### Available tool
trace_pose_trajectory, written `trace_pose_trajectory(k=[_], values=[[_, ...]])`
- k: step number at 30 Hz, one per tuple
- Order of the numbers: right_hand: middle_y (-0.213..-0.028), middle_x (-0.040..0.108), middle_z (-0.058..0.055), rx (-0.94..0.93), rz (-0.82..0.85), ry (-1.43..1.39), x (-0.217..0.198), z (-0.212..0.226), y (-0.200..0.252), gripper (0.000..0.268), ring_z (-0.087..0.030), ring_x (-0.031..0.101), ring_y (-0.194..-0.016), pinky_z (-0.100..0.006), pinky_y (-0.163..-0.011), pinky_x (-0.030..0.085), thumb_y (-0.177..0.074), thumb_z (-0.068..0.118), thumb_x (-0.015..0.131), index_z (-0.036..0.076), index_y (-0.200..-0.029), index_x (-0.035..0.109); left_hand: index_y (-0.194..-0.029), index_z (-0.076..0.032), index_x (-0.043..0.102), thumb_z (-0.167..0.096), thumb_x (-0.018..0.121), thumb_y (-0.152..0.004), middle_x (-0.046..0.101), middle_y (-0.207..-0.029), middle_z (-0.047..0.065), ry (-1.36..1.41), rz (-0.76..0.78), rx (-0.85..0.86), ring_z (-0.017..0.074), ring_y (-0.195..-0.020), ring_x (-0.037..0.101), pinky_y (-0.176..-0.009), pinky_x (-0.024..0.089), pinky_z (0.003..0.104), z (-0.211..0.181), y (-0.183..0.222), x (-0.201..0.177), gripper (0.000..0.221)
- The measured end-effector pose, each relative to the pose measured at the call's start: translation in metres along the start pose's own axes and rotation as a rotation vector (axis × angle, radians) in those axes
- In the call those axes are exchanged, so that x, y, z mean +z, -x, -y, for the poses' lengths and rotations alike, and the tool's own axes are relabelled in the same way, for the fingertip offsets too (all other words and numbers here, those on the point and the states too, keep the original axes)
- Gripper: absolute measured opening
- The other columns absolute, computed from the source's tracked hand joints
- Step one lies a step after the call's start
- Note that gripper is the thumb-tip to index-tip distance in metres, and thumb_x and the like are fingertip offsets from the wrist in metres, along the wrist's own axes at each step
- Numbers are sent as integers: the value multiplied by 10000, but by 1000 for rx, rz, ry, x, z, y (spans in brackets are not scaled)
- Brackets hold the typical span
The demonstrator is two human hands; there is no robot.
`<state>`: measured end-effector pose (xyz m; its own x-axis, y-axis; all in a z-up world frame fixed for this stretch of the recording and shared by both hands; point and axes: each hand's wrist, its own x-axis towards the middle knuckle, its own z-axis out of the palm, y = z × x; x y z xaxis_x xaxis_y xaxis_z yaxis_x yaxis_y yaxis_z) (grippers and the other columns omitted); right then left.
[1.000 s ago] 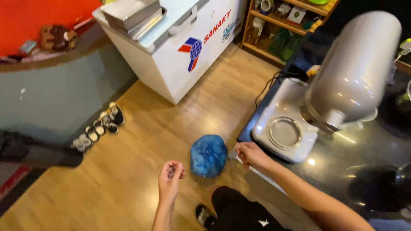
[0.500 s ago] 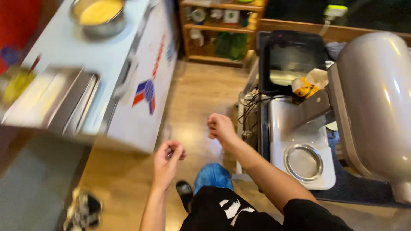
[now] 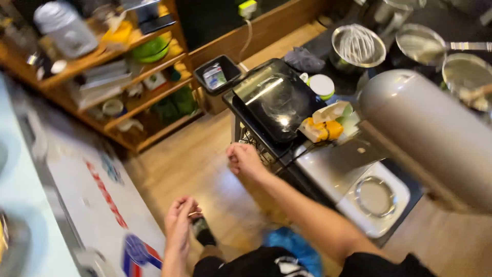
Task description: The person carries round pans of cake batter from a table to a deck oven, slides the pans into the oven chamber, closes the oven door, and presses buttons on the oven control panel. The person then wipes the work table with a cloth, gathers used mixing bowls and whisks, and carries them across the kitchen.
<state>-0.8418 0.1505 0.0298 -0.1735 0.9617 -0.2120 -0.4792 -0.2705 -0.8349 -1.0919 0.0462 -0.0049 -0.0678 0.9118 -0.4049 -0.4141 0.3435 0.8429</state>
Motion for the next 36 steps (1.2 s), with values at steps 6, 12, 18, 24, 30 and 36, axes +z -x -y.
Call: trace_pose_trajectory(k=[6, 12, 18, 24, 30, 36], values=[[-640, 419, 40, -141, -341, 47, -8, 50, -69, 237, -72, 363, -512, -259, -462, 330, -1017, 121, 463, 70, -827, 595, -1043, -63, 629, -229, 633, -968, 681, -881, 69, -231, 329, -86, 178, -763, 660, -688, 555, 333, -75, -178, 46, 182], [-698, 521, -2, -279, -663, -23, -36, 91, -132, 147, -91, 440, -554, -259, -500, 388, -947, 71, 464, 65, -963, 610, -1023, -61, 632, -222, 655, -966, 694, -869, 65, -476, 708, -105, 161, -753, 671, -674, 546, 319, -135, -329, 178, 173], [-811, 642, -48, -300, -752, -21, -103, 89, -313, 196, -117, 566, -627, -267, -567, 488, -951, 84, 532, 24, -1076, 672, -1040, -60, 618, -182, 656, -985, 685, -845, 51, -405, 817, 21, 140, -747, 665, -685, 552, 297, -179, -473, 294, 139], [-968, 682, -43, -59, -691, -159, -162, 66, -570, 379, -142, 635, -662, -316, -610, 574, -1017, 300, 512, 63, -1297, 610, -1058, -59, 603, -175, 657, -1000, 664, -848, 36, -361, 656, 92, 118, -739, 632, -667, 529, 270, -228, -602, 378, 141], [-1026, 688, -95, 145, -985, -30, -197, 87, -633, 577, -214, 719, -730, -325, -638, 557, -1039, 375, 548, 83, -1496, 353, -1060, -61, 606, -211, 637, -1030, 666, -847, 35, -430, 690, 38, 104, -729, 628, -682, 531, 261, -209, -700, 430, 155], [-948, 754, -76, -202, -1221, 280, -209, 161, -482, 291, -140, 723, -761, -300, -674, 577, -948, 236, 687, 52, -1174, 692, -1029, -51, 611, -192, 663, -995, 666, -839, 46, -581, 864, -286, 121, -703, 629, -630, 517, 279, -121, -723, 504, 155]])
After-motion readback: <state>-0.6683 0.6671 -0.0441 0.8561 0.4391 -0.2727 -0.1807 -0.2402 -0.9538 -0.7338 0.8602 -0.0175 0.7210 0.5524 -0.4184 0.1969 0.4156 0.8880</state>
